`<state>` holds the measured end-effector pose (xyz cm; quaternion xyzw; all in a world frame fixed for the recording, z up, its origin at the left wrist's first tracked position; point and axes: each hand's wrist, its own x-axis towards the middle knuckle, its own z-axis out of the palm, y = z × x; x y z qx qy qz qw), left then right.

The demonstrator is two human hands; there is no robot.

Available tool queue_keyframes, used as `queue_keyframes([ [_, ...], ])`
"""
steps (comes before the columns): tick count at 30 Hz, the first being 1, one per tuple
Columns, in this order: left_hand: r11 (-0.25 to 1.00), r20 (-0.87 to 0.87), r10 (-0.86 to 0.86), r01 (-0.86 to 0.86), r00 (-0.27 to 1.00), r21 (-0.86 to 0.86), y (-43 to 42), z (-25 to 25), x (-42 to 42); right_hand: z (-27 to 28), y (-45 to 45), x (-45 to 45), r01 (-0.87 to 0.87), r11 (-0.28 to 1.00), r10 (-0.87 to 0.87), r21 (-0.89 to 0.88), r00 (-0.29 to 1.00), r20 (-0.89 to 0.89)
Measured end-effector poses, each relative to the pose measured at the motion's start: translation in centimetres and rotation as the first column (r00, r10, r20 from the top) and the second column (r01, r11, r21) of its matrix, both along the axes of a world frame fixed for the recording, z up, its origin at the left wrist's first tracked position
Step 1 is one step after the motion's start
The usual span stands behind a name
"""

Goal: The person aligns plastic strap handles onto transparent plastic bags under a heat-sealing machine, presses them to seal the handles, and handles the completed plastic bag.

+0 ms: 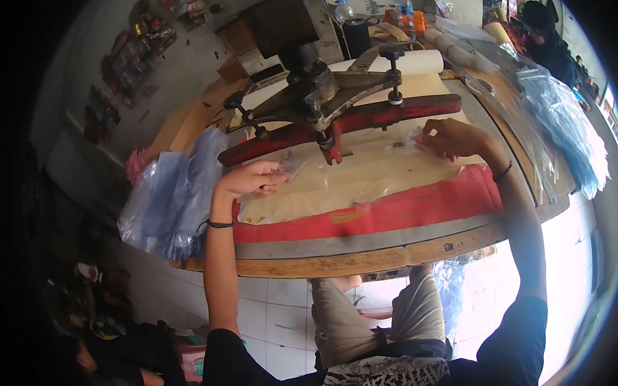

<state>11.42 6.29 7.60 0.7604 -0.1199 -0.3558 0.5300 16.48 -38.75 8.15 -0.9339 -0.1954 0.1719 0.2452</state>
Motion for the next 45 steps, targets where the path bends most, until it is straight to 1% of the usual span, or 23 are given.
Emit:
queue_keyframes([
  [1, 0.999, 0.005, -0.03, 0.03, 1.0, 0.014, 0.3, -0.1, 0.2, -0.1, -0.1, -0.1, -0.006, 1.0, 0.005, 0.029, 1.0, 0.016],
  [2, 0.998, 0.011, -0.06, 0.06, 0.998, 0.028, 0.6, -0.1, 0.4, -0.2, -0.1, -0.1, -0.022, 1.0, 0.022, 0.013, 1.0, 0.013],
  [4, 0.993, 0.004, -0.073, 0.073, 0.997, 0.097, 0.4, 0.5, 0.2, -0.1, -0.1, 0.3, -0.06, 0.998, 0.06, -0.025, 0.998, 0.012],
  [7, 0.983, -0.028, -0.092, 0.096, 0.995, 0.157, 0.4, 0.7, 0.3, -0.3, -0.5, 0.8, -0.165, 0.986, 0.165, -0.009, 0.986, 0.035],
  [10, 0.967, -0.081, -0.097, 0.113, 0.992, 0.23, 0.7, 1.0, 0.1, 0.1, -0.2, 0.1, -0.153, 0.988, 0.153, 0.003, 0.988, -0.025],
  [11, 0.959, -0.093, -0.094, 0.116, 0.991, 0.259, 0.9, 1.2, 0.0, 0.2, -0.1, -0.2, -0.16, 0.985, 0.166, 0.07, 0.982, -0.09],
  [14, 0.946, -0.241, -0.093, 0.161, 0.966, 0.281, 1.8, 0.9, 0.3, 0.4, -0.1, -0.4, -0.266, 0.961, 0.276, 0.078, 0.946, -0.172],
  [15, 0.94, -0.267, -0.132, 0.206, 0.955, 0.271, 1.8, 0.9, 0.4, 0.5, -0.2, -0.4, -0.304, 0.949, 0.314, 0.083, 0.934, -0.172],
  [17, 0.93, -0.3, -0.138, 0.228, 0.944, 0.289, 1.5, 0.9, 0.4, 0.3, -0.4, -0.5, -0.378, 0.92, 0.391, 0.101, 0.903, -0.18],
  [20, 0.917, -0.311, -0.161, 0.258, 0.937, 0.303, 1.2, 1.0, 0.2, 1.6, 0.2, -1.4, -0.32, 0.947, 0.31, -0.01, 0.923, -0.228],
  [21, 0.916, -0.301, -0.169, 0.263, 0.939, 0.303, 1.2, 1.0, 0.2, 1.3, -0.1, -1.1, -0.296, 0.955, 0.288, 0.002, 0.927, -0.238],
  [24, 0.948, -0.365, -0.072, 0.178, 0.928, 0.265, 1.2, 1.0, 0.4, 1.0, -0.1, -0.5, -0.192, 0.98, 0.197, 0.041, 0.952, -0.234],
  [27, 0.947, -0.284, -0.085, 0.166, 0.955, 0.274, 1.6, 0.4, 0.5, 0.8, 0.3, -0.6, -0.145, 0.985, 0.156, 0.093, 0.979, -0.132],
  [30, 0.96, -0.253, -0.067, 0.132, 0.965, 0.247, 2.2, 0.2, 0.7, 0.5, 0.2, -0.4, -0.169, 0.98, 0.178, 0.103, 0.98, -0.087],
  [33, 0.96, -0.238, -0.049, 0.111, 0.97, 0.256, 2.4, 0.0, 0.6, 0.3, 0.0, 0.0, -0.166, 0.969, 0.188, 0.184, 0.976, -0.11],
  [36, 0.924, -0.296, -0.133, 0.227, 0.946, 0.308, 2.2, 0.9, 0.7, 0.3, 0.0, -0.2, -0.216, 0.954, 0.249, 0.206, 0.956, -0.151],
  [39, 0.926, -0.282, -0.12, 0.209, 0.952, 0.314, 2.4, 1.3, 0.3, 0.2, 0.3, -0.6, -0.24, 0.953, 0.276, 0.185, 0.939, -0.204],
  [42, 0.925, -0.279, -0.144, 0.229, 0.95, 0.302, 2.1, 1.6, 0.0, 0.5, 0.5, -0.8, -0.266, 0.945, 0.314, 0.193, 0.903, -0.293],
  [45, 0.933, -0.292, -0.167, 0.246, 0.942, 0.261, 2.3, 0.6, 0.2, 1.8, 0.8, -1.5, -0.249, 0.965, 0.262, 0.085, 0.886, -0.384],
])
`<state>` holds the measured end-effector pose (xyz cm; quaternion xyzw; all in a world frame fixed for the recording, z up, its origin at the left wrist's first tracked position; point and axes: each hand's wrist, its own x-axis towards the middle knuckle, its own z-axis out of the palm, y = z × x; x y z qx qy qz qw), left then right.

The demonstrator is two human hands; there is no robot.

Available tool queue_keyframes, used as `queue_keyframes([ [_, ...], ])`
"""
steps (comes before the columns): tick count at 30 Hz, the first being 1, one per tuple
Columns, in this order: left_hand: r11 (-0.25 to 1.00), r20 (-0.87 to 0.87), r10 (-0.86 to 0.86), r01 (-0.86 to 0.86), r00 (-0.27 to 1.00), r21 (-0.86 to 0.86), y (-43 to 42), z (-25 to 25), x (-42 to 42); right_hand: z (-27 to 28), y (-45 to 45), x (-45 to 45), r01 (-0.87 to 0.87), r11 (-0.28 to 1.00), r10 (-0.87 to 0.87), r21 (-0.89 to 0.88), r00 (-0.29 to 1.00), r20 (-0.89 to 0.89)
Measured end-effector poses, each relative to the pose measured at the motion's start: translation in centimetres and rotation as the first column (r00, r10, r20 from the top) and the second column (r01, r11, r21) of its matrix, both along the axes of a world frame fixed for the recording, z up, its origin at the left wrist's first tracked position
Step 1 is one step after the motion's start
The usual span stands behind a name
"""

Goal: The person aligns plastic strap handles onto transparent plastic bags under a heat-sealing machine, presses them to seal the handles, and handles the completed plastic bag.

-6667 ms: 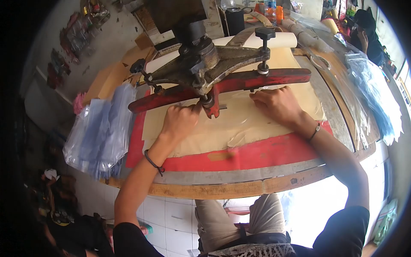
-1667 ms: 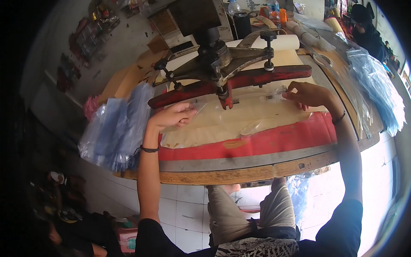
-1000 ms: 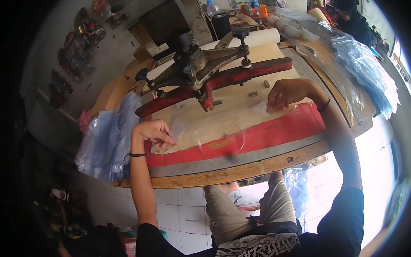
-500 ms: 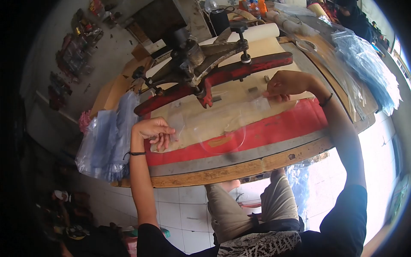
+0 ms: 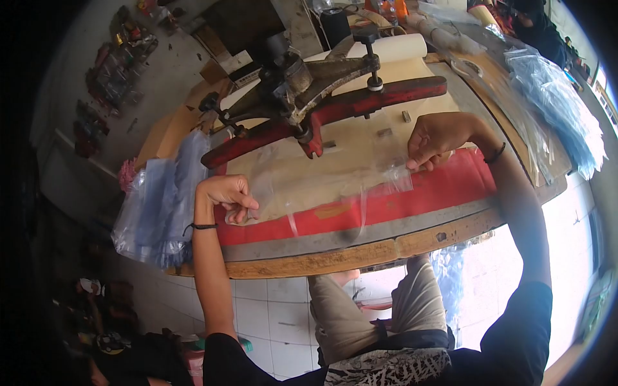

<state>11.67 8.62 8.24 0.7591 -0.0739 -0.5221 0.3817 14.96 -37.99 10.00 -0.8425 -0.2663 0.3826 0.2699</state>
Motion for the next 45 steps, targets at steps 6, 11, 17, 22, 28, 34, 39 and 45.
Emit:
queue_keyframes([
  [6, 0.996, 0.0, -0.073, 0.072, 0.997, 0.06, -1.1, 0.5, -0.1, 0.3, 0.2, -0.7, -0.223, 0.975, 0.221, 0.0, 0.965, -0.141],
  [11, 0.974, 0.02, -0.154, 0.148, 0.988, 0.173, -2.3, 0.6, -0.5, 1.3, 0.5, -1.8, -0.325, 0.943, 0.31, -0.076, 0.936, -0.167],
  [17, 0.917, 0.069, -0.179, 0.141, 0.981, 0.374, -5.0, 2.2, -1.8, 2.7, 1.1, -2.4, -0.315, 0.894, 0.265, -0.32, 0.945, -0.191],
  [22, 0.886, 0.278, -0.068, -0.07, 0.958, 0.459, -3.4, 2.7, -2.1, 2.4, 1.5, -3.4, -0.306, 0.936, 0.301, 0.172, 0.952, 0.057],
  [28, 0.898, 0.318, -0.171, 0.015, 0.932, 0.439, -4.7, 2.7, -2.5, -0.9, 6.1, -5.4, -0.464, 0.848, 0.115, 0.258, 0.635, 0.764],
  [34, 0.88, 0.202, -0.247, 0.133, 0.948, 0.455, -6.2, 2.2, -2.8, -4.6, 11.9, -9.6, -0.495, 0.869, 0.161, 0.007, 0.296, 0.942],
  [39, 0.889, 0.155, -0.179, 0.092, 0.971, 0.449, -5.9, 1.9, -2.9, -5.6, 12.8, -8.5, -0.513, 0.852, 0.202, 0.106, 0.508, 0.837],
  [45, 0.893, 0.102, -0.144, 0.085, 0.984, 0.443, -6.3, 3.6, -3.6, -6.2, 12.8, -8.7, -0.49, 0.858, 0.129, 0.153, 0.494, 0.86],
])
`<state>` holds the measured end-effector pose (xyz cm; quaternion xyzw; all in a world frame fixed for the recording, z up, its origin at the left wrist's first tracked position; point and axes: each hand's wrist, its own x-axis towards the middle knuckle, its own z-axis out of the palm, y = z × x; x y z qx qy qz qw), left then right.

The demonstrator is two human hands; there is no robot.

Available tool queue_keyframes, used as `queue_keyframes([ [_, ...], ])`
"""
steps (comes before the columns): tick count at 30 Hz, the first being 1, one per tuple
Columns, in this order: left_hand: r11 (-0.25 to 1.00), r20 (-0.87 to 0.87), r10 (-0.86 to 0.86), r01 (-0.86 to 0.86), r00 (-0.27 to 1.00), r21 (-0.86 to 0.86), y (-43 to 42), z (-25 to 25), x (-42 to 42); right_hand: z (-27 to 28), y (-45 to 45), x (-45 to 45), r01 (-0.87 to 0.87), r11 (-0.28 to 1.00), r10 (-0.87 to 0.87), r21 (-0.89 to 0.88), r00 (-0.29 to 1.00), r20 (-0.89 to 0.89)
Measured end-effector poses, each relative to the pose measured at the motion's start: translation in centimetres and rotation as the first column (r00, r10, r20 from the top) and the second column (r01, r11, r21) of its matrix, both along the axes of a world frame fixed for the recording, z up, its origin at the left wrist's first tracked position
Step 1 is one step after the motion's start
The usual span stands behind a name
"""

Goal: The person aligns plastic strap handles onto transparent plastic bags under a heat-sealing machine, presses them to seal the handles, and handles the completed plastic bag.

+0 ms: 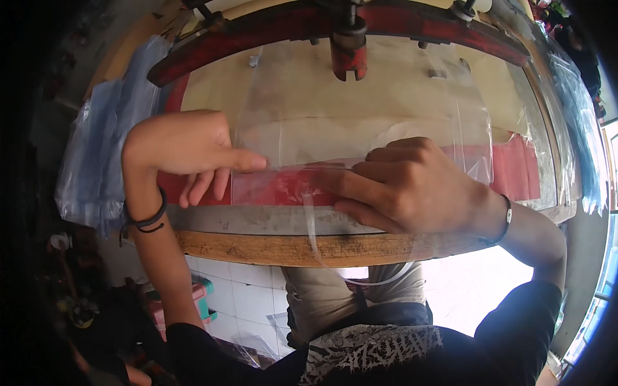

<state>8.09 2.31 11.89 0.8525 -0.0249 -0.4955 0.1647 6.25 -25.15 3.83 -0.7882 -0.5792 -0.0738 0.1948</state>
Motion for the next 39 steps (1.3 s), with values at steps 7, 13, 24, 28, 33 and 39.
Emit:
queue_keyframes([
  [7, 0.933, -0.179, -0.212, 0.145, 0.961, -0.329, -1.2, 0.4, 0.1, 0.1, -0.5, 0.2, -0.084, 0.995, 0.079, 0.059, 0.993, 0.087],
  [13, 0.925, -0.032, -0.103, 0.084, 0.994, -0.371, -3.4, -2.5, 0.4, 0.0, -1.0, 0.4, -0.115, 0.991, 0.108, 0.067, 0.989, 0.106],
  [24, 0.97, 0.081, -0.064, 0.081, 0.995, -0.229, -4.6, -2.0, -0.2, -0.7, -0.7, 0.4, -0.111, 0.989, 0.1, 0.098, 0.989, 0.11],
  [28, 0.956, 0.074, -0.056, 0.075, 0.996, -0.283, -4.0, -2.6, -0.2, -0.1, -0.7, 0.5, -0.119, 0.993, 0.117, 0.022, 0.99, 0.075],
  [33, 0.948, 0.076, -0.072, 0.092, 0.994, -0.305, -3.8, -2.4, -0.1, -0.1, -1.2, 1.1, -0.149, 0.987, 0.155, 0.066, 0.984, -0.091],
  [39, 0.941, 0.06, -0.112, 0.125, 0.992, -0.314, -3.5, -2.5, 0.1, 4.0, -3.3, 3.0, -0.039, 0.999, 0.051, 0.036, 0.889, -0.455],
])
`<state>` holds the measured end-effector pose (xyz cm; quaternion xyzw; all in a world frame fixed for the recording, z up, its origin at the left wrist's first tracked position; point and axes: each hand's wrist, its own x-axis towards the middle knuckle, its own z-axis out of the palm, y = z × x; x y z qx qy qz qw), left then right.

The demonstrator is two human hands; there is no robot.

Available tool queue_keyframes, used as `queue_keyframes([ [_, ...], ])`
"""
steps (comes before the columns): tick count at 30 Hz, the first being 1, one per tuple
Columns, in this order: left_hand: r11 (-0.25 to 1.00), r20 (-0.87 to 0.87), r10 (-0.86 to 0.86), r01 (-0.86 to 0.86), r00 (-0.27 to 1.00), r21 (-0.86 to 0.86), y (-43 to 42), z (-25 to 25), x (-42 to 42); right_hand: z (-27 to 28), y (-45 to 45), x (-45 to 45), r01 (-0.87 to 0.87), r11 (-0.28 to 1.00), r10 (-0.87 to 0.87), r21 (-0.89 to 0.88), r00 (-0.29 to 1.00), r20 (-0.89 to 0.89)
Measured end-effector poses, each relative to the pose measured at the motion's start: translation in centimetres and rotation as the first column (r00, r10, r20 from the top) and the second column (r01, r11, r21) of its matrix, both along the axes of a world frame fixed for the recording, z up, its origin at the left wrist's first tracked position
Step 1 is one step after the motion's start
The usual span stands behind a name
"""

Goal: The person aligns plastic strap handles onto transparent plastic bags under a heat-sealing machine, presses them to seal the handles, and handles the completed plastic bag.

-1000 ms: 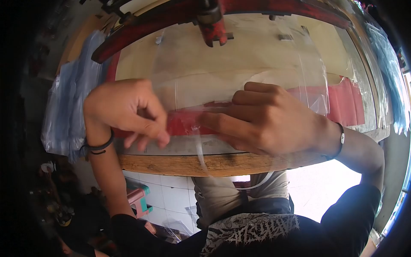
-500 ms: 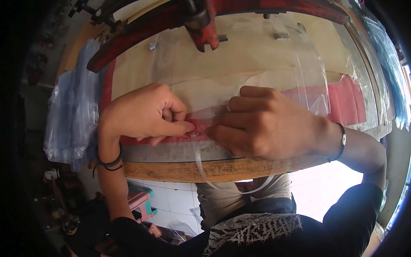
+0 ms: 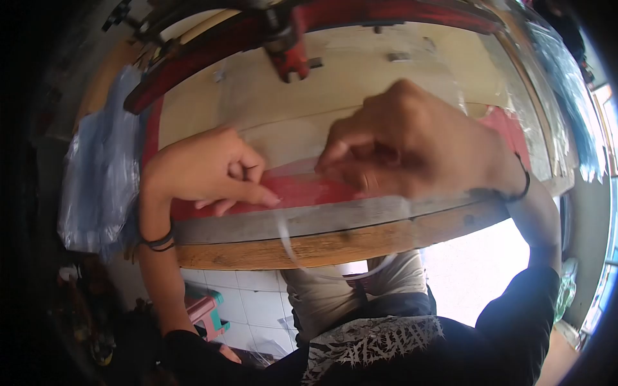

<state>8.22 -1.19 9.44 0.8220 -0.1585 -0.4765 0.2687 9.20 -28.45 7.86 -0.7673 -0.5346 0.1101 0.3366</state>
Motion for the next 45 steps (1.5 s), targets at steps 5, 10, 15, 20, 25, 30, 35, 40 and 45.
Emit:
queue_keyframes([
  [5, 0.999, -0.017, 0.028, -0.027, 0.999, 0.019, -0.1, 0.4, -0.1, -0.7, -2.1, 2.1, -0.105, 0.979, 0.089, -0.176, 0.992, -0.094],
  [10, 0.995, -0.11, 0.083, -0.088, 0.99, -0.049, 0.6, -0.2, 0.4, 0.3, -2.8, 2.2, -0.182, 0.937, 0.102, -0.299, 0.959, -0.265],
  [15, 0.987, -0.173, 0.136, -0.149, 0.975, -0.064, 0.6, -0.3, 0.5, 0.7, -3.2, 2.4, -0.245, 0.886, 0.139, -0.395, 0.951, -0.277],
  [20, 0.982, -0.188, 0.168, -0.181, 0.968, -0.052, 0.5, -0.2, 0.6, 0.3, -3.5, 2.9, -0.28, 0.856, 0.113, -0.434, 0.921, -0.373],
  [25, 0.995, -0.097, 0.074, -0.08, 0.992, -0.055, 0.3, 0.1, 0.3, 0.2, -3.4, 3.0, -0.287, 0.876, 0.122, -0.388, 0.91, -0.397],
  [30, 0.922, 0.409, -0.111, 0.247, 0.906, -0.298, -1.2, -1.0, -1.1, 0.4, -3.1, 3.0, -0.228, 0.888, 0.093, -0.4, 0.94, -0.329],
  [35, 0.9, 0.556, -0.212, 0.383, 0.804, -0.21, -1.9, -0.5, -1.8, -0.2, -3.0, 3.1, -0.207, 0.921, 0.101, -0.331, 0.946, -0.308],
  [40, 0.852, 0.577, -0.2, 0.431, 0.792, -0.298, -0.3, -2.0, -0.8, -0.7, -3.1, 3.8, -0.334, 0.896, 0.218, -0.293, 0.905, -0.366],
  [45, 0.931, 0.384, -0.003, 0.143, 0.923, -0.337, -0.2, -1.4, -0.8, -0.7, -3.1, 3.5, -0.362, 0.894, 0.256, -0.264, 0.896, -0.363],
])
